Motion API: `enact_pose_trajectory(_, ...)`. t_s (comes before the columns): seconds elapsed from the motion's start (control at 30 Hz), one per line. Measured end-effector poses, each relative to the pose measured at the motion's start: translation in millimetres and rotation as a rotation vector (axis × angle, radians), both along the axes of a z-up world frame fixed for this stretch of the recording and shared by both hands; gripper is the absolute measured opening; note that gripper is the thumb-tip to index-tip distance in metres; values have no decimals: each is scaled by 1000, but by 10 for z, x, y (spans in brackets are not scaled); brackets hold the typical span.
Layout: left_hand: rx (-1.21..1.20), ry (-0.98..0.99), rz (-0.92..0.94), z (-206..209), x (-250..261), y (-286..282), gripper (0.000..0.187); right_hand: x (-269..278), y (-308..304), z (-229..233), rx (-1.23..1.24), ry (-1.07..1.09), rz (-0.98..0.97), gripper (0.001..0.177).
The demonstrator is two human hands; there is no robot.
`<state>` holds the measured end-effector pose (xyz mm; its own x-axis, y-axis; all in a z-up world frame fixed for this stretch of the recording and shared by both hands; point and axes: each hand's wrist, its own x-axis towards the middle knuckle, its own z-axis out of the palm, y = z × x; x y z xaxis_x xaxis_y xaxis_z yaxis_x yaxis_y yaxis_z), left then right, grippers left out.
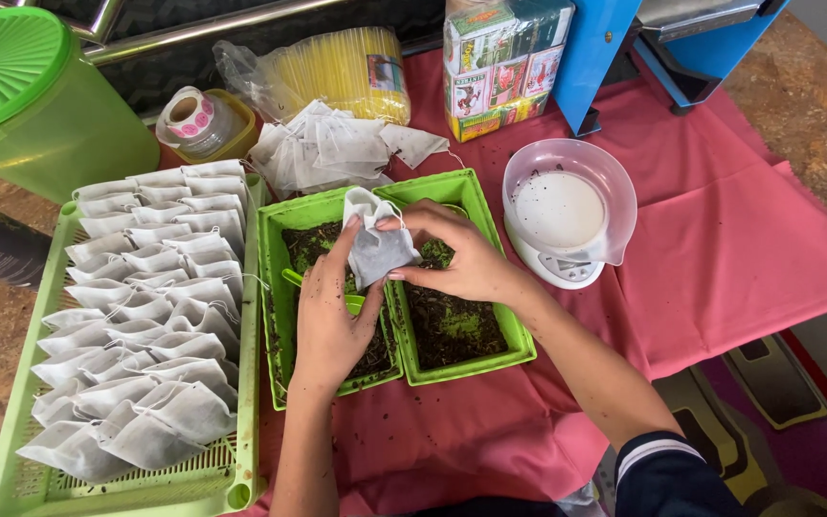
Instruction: Filling small white filter bags with tea leaves using a small plastic spoon
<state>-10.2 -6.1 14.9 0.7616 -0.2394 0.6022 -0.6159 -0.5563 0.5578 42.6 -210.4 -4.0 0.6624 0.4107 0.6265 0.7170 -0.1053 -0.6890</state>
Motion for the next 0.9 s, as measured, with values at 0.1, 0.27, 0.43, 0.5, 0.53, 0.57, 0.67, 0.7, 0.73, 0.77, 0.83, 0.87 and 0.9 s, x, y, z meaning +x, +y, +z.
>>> enact_pose_trajectory(0.1, -7, 2, 4, 26, 8, 4, 74, -9, 1, 0, 8, 12, 5, 63)
enact_pose_trajectory(0.27, -16, 21, -3, -67, 38, 25, 70, 18, 2, -101, 69, 69, 34, 77)
enact_pose_trajectory(0.43, 26, 24, -5, -126, 64, 42, 70, 88, -56, -210, 127, 169, 120, 95)
enact_pose_trajectory(0.5, 38, 19, -18, -161, 65, 52, 70, 140, -114, -296, 29, 157, 30, 51)
enact_pose_trajectory(0.53, 41, 20, -11, -143, 57, 64, 70, 131, -92, -267, 31, 158, 38, 51)
enact_pose_trajectory(0.57, -9, 62, -37, -131, 62, 62, 81, 116, -89, -243, 43, 156, 35, 48)
enact_pose_trajectory(0.67, -91, 117, -91, -135, 76, 62, 97, 99, -93, -228, 72, 170, 21, 42)
enact_pose_trajectory(0.7, -129, 131, -110, -149, 76, 68, 101, 98, -91, -235, 81, 186, 20, 40)
enact_pose_trajectory(0.73, -127, 132, -115, -166, 98, 76, 101, 86, -93, -215, 83, 186, 16, 40)
enact_pose_trajectory(0.77, -136, 128, -121, -184, 117, 87, 77, 78, -89, -191, 79, 167, 22, 36)
enact_pose_trajectory(0.83, -146, 126, -121, -235, 140, 112, 55, 76, -74, -200, 74, 151, 33, 32)
enact_pose_trajectory(0.87, -135, 113, -97, -268, 146, 125, 45, 82, -63, -230, 128, 151, 53, 33)
enact_pose_trajectory(0.9, -124, 98, -72, -295, 163, 139, 35, 100, -52, -252, 180, 149, 74, 33)
